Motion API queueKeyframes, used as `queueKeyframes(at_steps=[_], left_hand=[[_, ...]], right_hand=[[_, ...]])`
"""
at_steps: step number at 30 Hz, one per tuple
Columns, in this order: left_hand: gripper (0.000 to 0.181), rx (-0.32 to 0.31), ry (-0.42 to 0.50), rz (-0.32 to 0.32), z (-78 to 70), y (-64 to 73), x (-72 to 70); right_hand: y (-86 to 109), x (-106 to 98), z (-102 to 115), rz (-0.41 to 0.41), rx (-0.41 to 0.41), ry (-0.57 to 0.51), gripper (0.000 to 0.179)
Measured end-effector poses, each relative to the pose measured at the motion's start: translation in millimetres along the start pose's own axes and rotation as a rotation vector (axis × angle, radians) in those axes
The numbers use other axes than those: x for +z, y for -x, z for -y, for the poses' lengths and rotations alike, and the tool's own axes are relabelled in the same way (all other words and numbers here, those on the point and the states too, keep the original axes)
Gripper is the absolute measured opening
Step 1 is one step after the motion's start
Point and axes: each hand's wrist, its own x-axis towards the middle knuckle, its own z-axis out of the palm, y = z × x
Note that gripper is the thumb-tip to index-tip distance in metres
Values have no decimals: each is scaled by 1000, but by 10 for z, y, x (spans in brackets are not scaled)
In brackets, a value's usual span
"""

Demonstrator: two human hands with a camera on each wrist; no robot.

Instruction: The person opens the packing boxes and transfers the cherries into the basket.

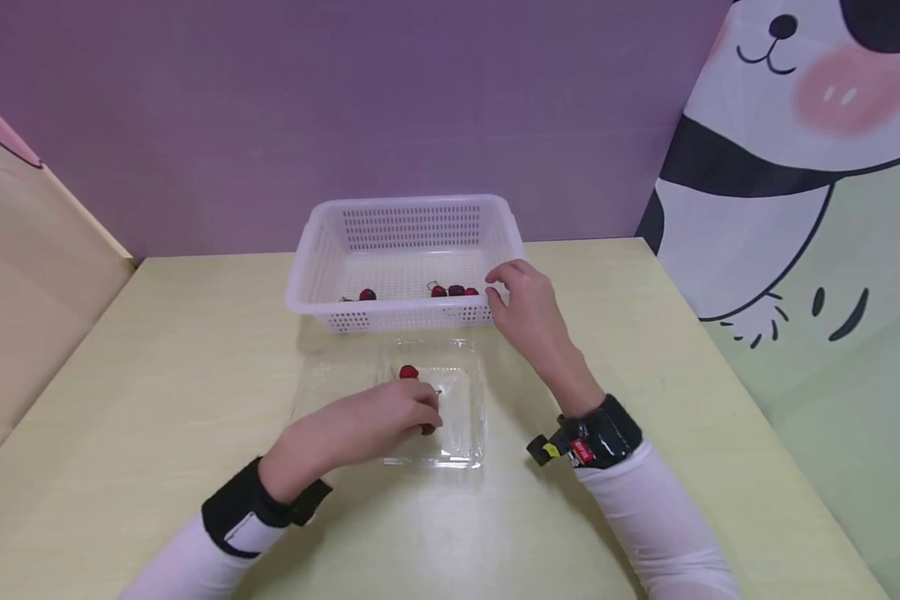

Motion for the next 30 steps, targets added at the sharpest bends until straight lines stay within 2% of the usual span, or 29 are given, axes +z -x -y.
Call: queueKeyframes(at_steps=[5,10,14,19,26,30], left_hand=[[15,46,-13,-90,54,33,-70],[19,44,47,-155,100,75,-138],[18,58,55,-201,122,94,-177],[17,61,70,-242,141,109,-206],[22,36,90,-266,158,132,-241],[25,46,82,-311,191,145,-255]], right_hand=[[-5,-2,-3,-3,-13,-2,8],[-9,-3,1,-2,-15,-8,8],[-5,-3,6,8,-14,-8,8],[-1,0,9,15,-13,-7,9],[13,-22,77,34,-16,2,10],[18,-42,152,48,-34,10,11]])
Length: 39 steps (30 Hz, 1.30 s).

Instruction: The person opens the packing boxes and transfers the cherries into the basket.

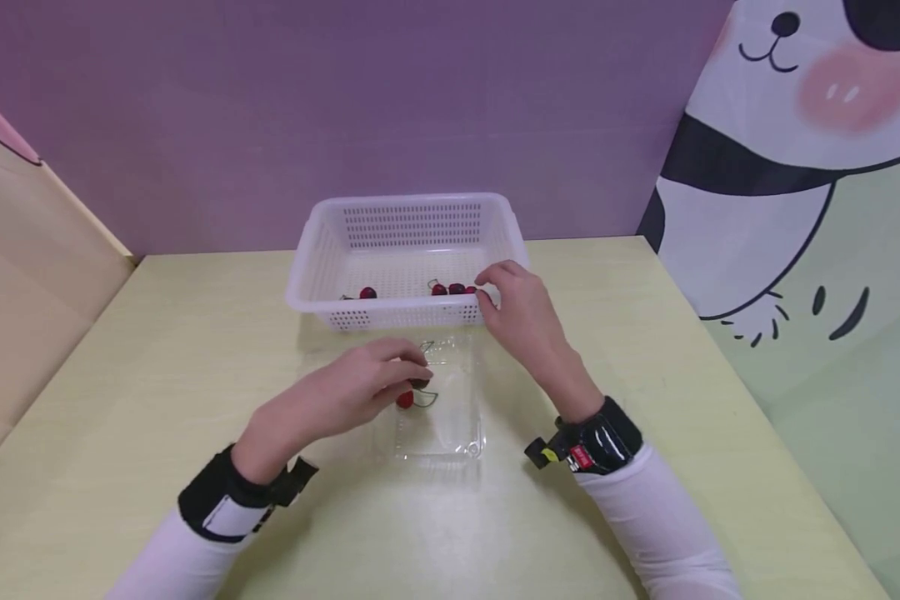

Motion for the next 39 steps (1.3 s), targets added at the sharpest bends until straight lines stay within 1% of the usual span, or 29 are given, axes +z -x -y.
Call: queueKeyframes(at_steps=[5,8,15,21,24,30,33,39], left_hand=[[23,33,-14,-85,55,9,-26],[24,34,-24,-122,81,16,-51],[28,54,-49,-194,120,23,-94],[27,40,-56,-215,125,33,-103],[26,36,-64,-227,131,42,-104],[27,37,-69,-248,141,53,-114],[27,39,-64,-259,151,57,-123],[27,64,-66,-299,190,58,-141]], right_hand=[[11,-12,75,18,-35,5,12],[20,-22,120,37,-52,6,12],[45,-40,216,129,-80,33,13],[73,-55,308,182,-103,67,13],[104,-55,368,231,-124,99,12],[193,-18,509,349,-234,165,12],[229,13,576,395,-269,203,16],[272,65,675,517,-254,281,21]])
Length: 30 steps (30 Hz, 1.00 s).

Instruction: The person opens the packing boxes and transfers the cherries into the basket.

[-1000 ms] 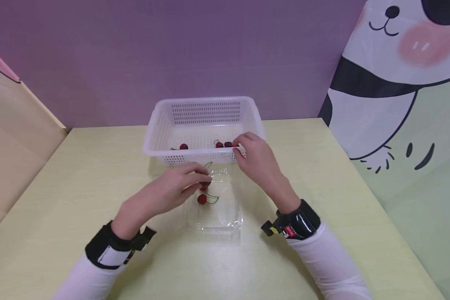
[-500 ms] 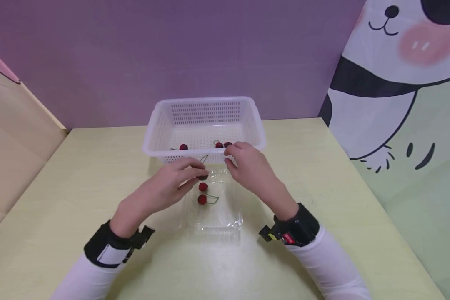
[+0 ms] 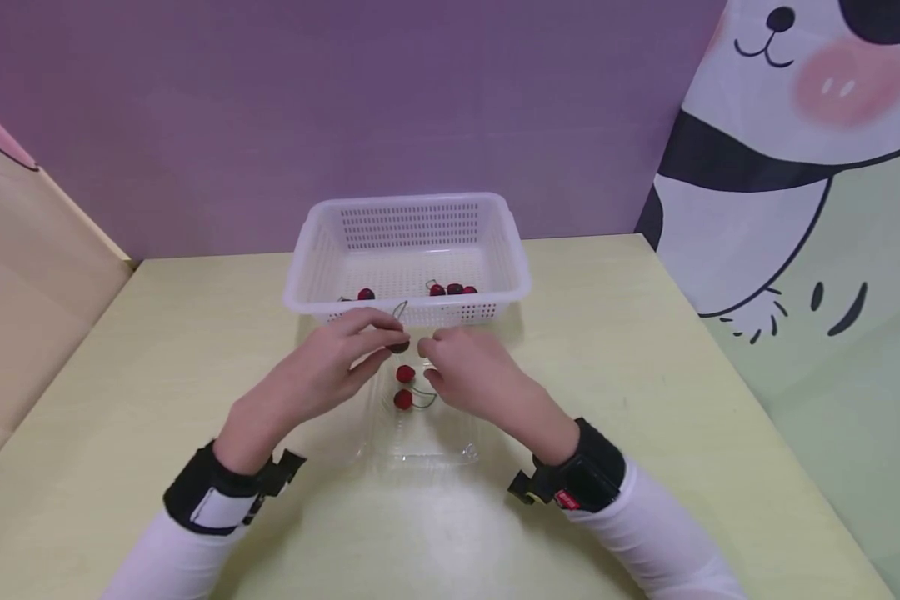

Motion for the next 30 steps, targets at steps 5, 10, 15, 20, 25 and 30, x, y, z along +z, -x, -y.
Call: queueKeyframes(at_steps=[5,10,15,20,25,30], left_hand=[[25,-7,-25,-52,57,10,-22],[26,-39,-47,-99,115,33,-31],[27,-57,-39,-131,153,39,-19],[24,-74,-57,-164,180,40,-7],[24,-91,-67,-164,196,44,6],[27,-112,-78,-175,212,46,11]], right_hand=[[-15,18,51,81,-34,-29,23],[-31,80,74,155,-115,-116,22],[-30,143,82,219,-217,-99,26],[-27,174,104,250,-255,-91,28],[-20,215,111,263,-271,-90,34],[-21,244,118,281,-264,-76,34]])
